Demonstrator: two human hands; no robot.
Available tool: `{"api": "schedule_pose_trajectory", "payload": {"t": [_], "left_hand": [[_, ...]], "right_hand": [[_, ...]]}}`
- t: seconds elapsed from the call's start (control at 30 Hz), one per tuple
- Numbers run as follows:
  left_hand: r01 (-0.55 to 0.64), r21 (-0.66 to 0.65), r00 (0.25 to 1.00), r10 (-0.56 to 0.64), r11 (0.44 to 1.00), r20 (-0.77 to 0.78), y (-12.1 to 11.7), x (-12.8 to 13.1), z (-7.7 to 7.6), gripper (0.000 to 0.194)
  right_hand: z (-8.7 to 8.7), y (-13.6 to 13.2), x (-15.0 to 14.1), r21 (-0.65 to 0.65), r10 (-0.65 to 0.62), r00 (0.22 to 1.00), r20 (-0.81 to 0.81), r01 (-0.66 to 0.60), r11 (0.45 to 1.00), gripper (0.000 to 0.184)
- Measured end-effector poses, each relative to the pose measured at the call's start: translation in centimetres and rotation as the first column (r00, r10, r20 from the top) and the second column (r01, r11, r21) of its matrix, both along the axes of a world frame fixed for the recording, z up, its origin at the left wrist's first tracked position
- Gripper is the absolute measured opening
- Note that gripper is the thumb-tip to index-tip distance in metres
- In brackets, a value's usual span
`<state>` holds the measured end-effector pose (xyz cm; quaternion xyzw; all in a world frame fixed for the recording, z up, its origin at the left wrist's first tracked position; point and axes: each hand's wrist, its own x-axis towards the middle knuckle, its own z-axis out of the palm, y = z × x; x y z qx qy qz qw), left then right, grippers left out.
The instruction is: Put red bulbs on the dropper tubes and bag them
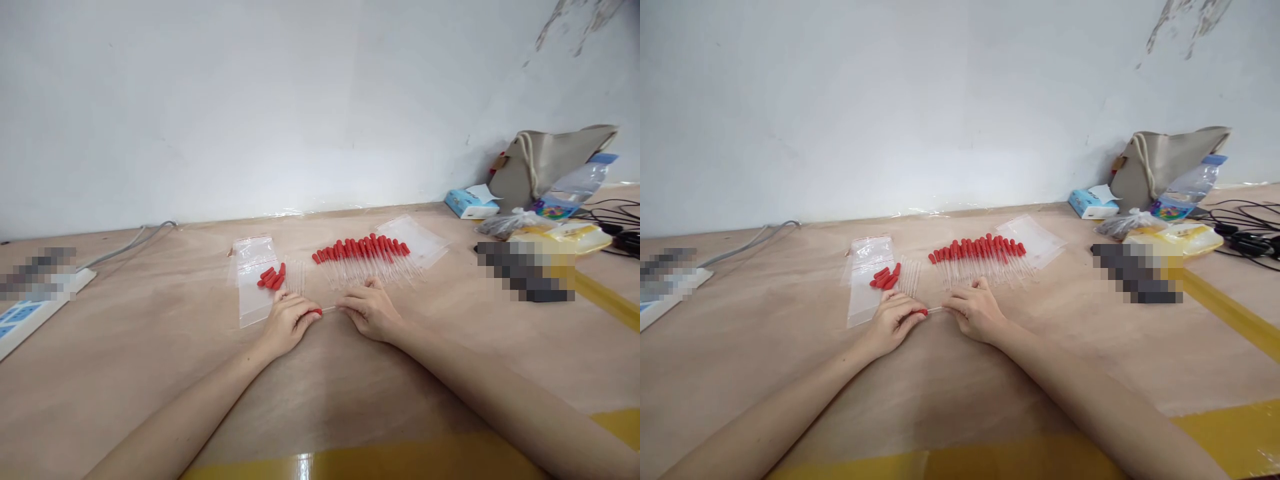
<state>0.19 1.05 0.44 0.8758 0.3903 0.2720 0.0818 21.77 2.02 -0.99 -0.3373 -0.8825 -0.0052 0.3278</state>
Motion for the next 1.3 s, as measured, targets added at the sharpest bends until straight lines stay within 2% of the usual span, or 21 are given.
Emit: {"api": "schedule_pose_trajectory", "payload": {"t": [0.2,0.37,0.57,0.63,0.7,0.8,0.9,1.0,1.17,1.3], "left_hand": [[0.007,0.03,1.0,-0.007,1.0,-0.012,0.1,0.0,-0.3,0.019],[0.018,0.032,1.0,-0.017,0.999,-0.025,0.1,0.1,-0.2,0.019],[-0.012,0.059,0.998,0.016,0.998,-0.063,0.6,-0.3,0.3,0.015],[-0.062,0.061,0.998,0.062,0.996,-0.008,0.6,-0.5,0.2,0.015],[-0.147,0.035,0.986,0.144,0.989,0.079,0.5,-0.7,-0.1,0.024],[-0.207,-0.048,0.969,0.212,0.977,0.128,0.4,-0.8,-0.6,0.029],[-0.172,-0.093,0.98,0.18,0.981,0.084,0.4,-0.8,-0.8,0.023],[-0.148,-0.095,0.986,0.154,0.984,0.059,0.5,-0.7,-0.7,0.021],[-0.12,-0.093,0.991,0.125,0.988,0.045,0.4,-0.7,-0.7,0.019],[-0.101,-0.096,0.993,0.106,0.99,0.049,0.3,-0.7,-0.9,0.018]], "right_hand": [[-0.1,-0.5,-0.6,0.02,-0.056,0.997,0.044,0.055,0.998,0.02],[-0.2,-0.7,-1.1,-0.061,-0.055,0.996,0.063,0.059,0.996,0.021],[1.3,-0.9,-1.1,-0.081,-0.054,0.986,0.157,0.067,0.994,0.02],[1.9,-0.9,-0.9,-0.069,-0.076,0.977,0.201,0.091,0.993,0.019],[2.2,-0.5,-0.5,-0.099,-0.157,0.969,0.191,0.178,0.979,0.02],[2.6,1.0,0.1,-0.279,-0.356,0.932,0.068,0.36,0.89,0.022],[2.8,3.1,0.0,-0.424,-0.527,0.85,-0.007,0.474,0.771,0.024],[3.1,5.0,-1.3,-0.41,-0.622,0.782,0.036,0.579,0.705,0.024],[3.1,6.6,-3.7,-0.351,-0.692,0.694,0.199,0.71,0.611,0.027],[2.9,7.0,-4.7,-0.348,-0.69,0.682,0.242,0.725,0.594,0.028]]}}
